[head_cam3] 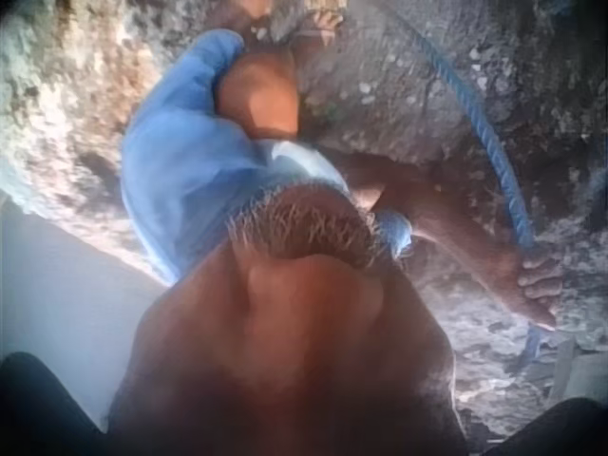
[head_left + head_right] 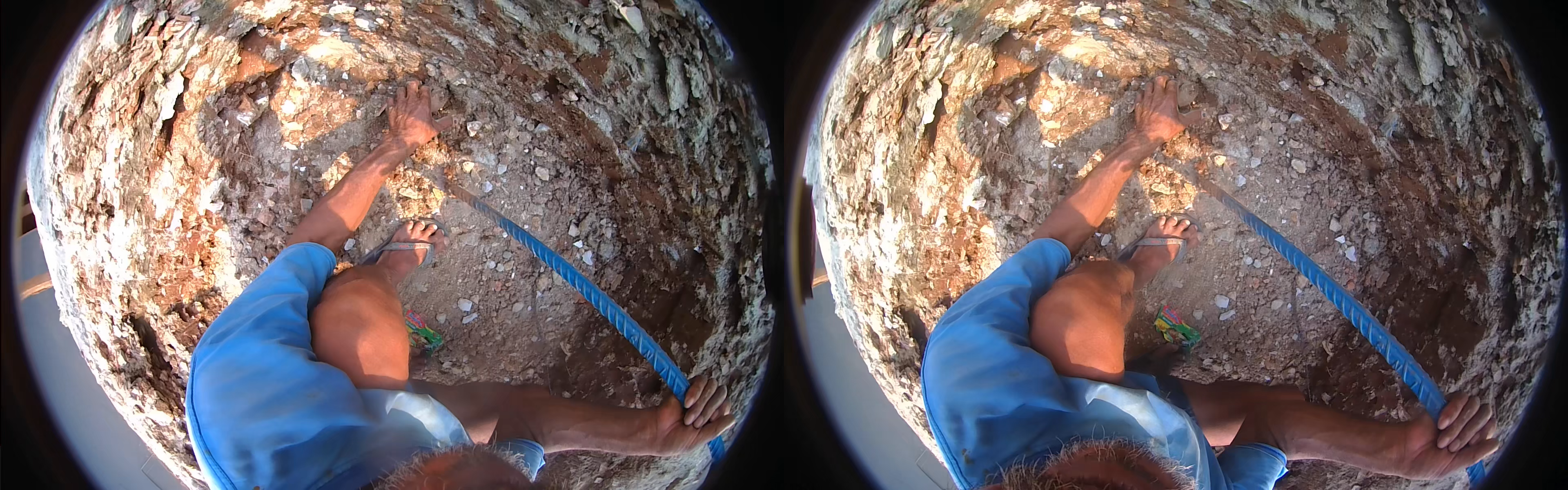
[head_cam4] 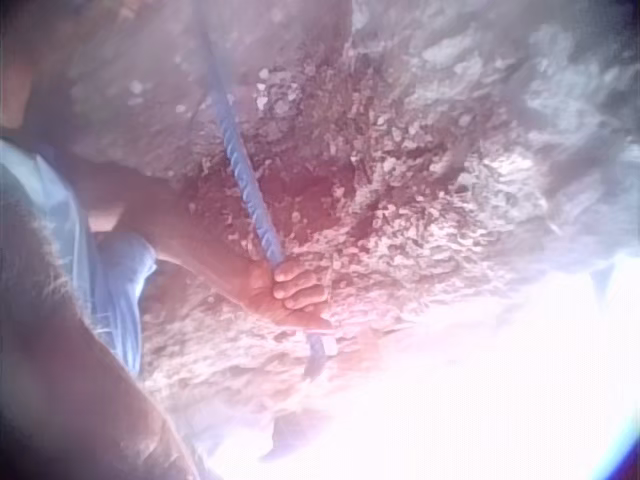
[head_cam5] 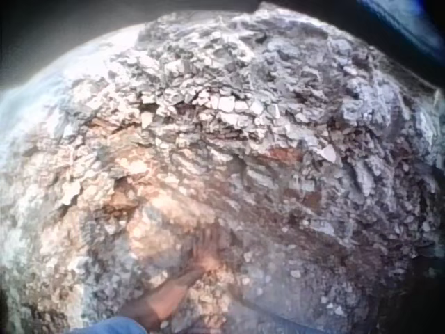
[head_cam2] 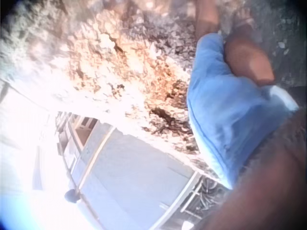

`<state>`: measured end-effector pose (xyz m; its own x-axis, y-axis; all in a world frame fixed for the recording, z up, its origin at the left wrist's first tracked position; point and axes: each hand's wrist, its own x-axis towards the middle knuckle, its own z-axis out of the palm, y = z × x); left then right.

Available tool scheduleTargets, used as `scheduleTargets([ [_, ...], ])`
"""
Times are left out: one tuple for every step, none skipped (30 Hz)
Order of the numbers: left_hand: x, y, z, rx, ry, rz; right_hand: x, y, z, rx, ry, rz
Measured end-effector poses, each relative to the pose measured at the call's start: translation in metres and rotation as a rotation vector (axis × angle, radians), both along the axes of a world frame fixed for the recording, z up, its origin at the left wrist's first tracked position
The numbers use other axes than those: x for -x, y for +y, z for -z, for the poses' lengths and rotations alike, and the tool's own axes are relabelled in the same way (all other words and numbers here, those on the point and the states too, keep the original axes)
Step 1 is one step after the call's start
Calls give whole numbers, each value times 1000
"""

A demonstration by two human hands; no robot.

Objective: The person uses a pry bar to loosen dirt and rocks in a square-shaped hole and then uses their hands to pull out large pieces of debris.

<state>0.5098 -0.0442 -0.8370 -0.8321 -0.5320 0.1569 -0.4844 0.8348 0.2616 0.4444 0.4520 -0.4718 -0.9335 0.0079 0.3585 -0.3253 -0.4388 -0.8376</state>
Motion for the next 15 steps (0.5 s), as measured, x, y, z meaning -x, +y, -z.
scheduleTargets([
  [5,-11,8,33,-75,-97,-5,-3,-15,-51,8,-42],
  [10,-18,9,4,-162,-68,-11,-6,-28,-101,14,-81],
  [13,-27,8,-22,-250,-41,-13,-11,-34,-150,19,-120],
  [17,-30,9,-57,-338,1,-16,-17,-33,-153,2,-115],
  [23,-28,-1,-21,-424,76,-18,-22,-29,-156,-10,-105],
  [23,-30,-1,-5,-393,102,-18,-28,-23,-157,-24,-97],
  [16,-40,6,18,-361,120,-16,-35,-16,-202,28,-4],
  [9,-50,11,38,-331,139,-16,-36,-13,-182,20,26],
  [-2,-61,12,-6,-285,126,-16,-34,-11,-167,6,59],
  [-16,-71,11,-53,-244,115,-17,-32,-9,-153,-11,92],
  [-26,-71,-3,-273,-214,44,-19,-30,-5,-151,-17,146],
  [-41,-69,-22,-490,-187,-31,-22,-23,-2,-137,-24,157],
  [-73,-74,-13,-412,3,-90,-20,-15,1,-106,-28,149],
  [-97,-76,-2,-336,197,-134,-20,-8,3,-75,-27,151],
  [-110,-76,-6,-288,129,-101,-22,-4,4,-65,-64,215],
])
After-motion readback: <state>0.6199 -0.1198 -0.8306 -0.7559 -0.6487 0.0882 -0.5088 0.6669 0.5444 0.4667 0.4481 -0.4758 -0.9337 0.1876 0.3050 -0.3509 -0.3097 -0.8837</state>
